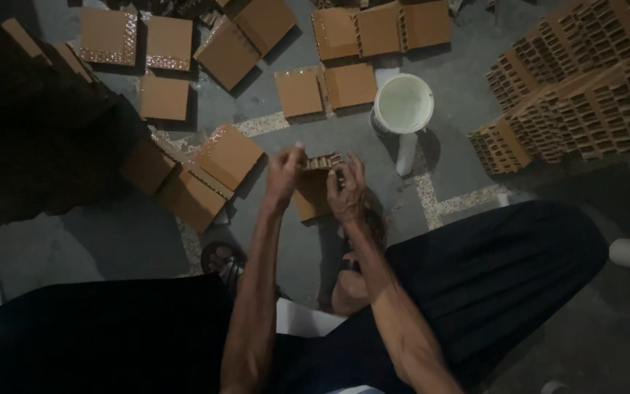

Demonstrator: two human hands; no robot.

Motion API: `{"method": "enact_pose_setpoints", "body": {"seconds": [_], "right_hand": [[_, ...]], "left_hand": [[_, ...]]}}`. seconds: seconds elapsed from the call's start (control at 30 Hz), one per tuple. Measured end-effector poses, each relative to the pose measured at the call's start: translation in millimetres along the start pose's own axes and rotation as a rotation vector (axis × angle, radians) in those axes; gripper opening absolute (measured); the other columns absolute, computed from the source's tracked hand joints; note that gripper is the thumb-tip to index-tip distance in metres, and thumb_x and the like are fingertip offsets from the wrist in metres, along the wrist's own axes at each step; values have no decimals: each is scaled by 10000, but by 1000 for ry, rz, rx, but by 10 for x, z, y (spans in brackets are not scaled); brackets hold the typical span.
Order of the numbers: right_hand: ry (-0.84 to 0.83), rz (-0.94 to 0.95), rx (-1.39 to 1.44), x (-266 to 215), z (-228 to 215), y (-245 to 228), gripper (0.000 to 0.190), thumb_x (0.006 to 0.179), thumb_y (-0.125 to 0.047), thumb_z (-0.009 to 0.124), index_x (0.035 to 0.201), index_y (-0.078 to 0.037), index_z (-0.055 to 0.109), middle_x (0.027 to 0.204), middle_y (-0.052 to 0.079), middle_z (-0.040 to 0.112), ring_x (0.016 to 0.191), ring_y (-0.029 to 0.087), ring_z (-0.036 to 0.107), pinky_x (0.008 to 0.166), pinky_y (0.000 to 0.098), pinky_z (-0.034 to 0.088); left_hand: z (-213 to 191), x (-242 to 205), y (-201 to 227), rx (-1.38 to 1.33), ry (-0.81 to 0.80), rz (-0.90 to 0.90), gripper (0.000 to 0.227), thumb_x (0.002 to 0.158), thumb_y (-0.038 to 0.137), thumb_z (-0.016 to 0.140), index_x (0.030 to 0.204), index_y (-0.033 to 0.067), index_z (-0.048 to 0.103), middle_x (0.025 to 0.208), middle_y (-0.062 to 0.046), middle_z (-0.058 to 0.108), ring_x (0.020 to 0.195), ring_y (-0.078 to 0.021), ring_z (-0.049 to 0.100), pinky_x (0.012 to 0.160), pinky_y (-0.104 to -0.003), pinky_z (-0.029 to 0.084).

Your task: The person sits on the floor and assembles small cardboard boxes by applying glue to the edges with a roller, folding the flaps, and pressing them together. Completed boxes are placed on the floor nearby.

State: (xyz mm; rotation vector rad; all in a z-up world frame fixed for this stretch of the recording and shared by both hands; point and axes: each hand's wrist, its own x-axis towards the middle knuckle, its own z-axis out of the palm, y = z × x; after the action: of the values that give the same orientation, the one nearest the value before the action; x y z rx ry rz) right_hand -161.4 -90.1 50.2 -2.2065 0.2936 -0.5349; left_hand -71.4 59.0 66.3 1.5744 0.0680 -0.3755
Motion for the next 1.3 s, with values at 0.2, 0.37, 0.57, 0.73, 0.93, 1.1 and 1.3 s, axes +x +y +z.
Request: {"method": "enact_pose_setpoints", "body": {"seconds": [0.2, 0.37, 0.57, 0.73, 0.93, 1.1, 1.3], "right_hand": [[-32, 8, 46, 20, -42, -49, 296, 999, -269, 620, 1144, -12, 638, 1382, 286, 530, 1338, 497, 512, 925, 502, 575], [54, -108, -190, 227, -288, -189, 333, 946, -226, 696, 1164, 22, 657, 1366, 285, 583, 1239, 436, 582, 988, 494, 526], [-384, 444, 645, 549, -556, -290, 522, 935, -111, 655, 1416, 12, 494, 1118, 114, 732, 1049, 192, 690, 913, 318, 559], [-379, 582, 970, 506, -458, -135, 561, 902, -65, 684, 1424, 2, 491, 1122, 121, 721, 1008, 193, 696, 904, 323, 567], [-318, 818, 1765, 391, -597, 347, 196, 907, -62, 649, 1079, 30, 654, 897, 132, 677, 813, 251, 673, 782, 387, 571], [-465, 534, 589, 565, -814, 511, 182, 914, -120, 679, 969, 39, 750, 839, 102, 678, 788, 242, 591, 724, 383, 468], [-524, 273, -190, 850, -693, 276, 711, 709, -268, 833, 1388, -139, 668, 1096, 111, 743, 1007, 274, 710, 875, 424, 569]], "left_hand": [[80, -112, 147, -52, -232, 37, 297, 1007, 282, 609, 1068, 17, 727, 930, -55, 717, 852, -170, 655, 786, -351, 549], [104, -138, 119, -20, -282, 106, 292, 1015, 206, 591, 1181, 16, 738, 1057, -77, 769, 973, -178, 701, 888, -362, 561], [113, -147, 133, -211, -333, 15, 308, 1032, 229, 614, 1241, 27, 714, 1096, -61, 747, 989, -157, 680, 877, -324, 554], [91, -158, 199, -197, -385, 21, 348, 1087, 216, 634, 1373, 42, 730, 966, -94, 685, 854, -158, 588, 760, -319, 517], [-97, -103, 62, -567, -420, -101, 254, 893, 82, 641, 1141, 110, 690, 1031, 17, 698, 868, -104, 641, 753, -270, 547], [-704, 87, -63, -323, -149, 111, 115, 905, -37, 584, 919, 37, 671, 753, -39, 620, 663, -131, 569, 573, -277, 481], [-776, 92, -43, 326, -12, -17, 352, 909, -40, 504, 1082, 25, 803, 764, -113, 760, 603, -104, 697, 498, -285, 537]]}}
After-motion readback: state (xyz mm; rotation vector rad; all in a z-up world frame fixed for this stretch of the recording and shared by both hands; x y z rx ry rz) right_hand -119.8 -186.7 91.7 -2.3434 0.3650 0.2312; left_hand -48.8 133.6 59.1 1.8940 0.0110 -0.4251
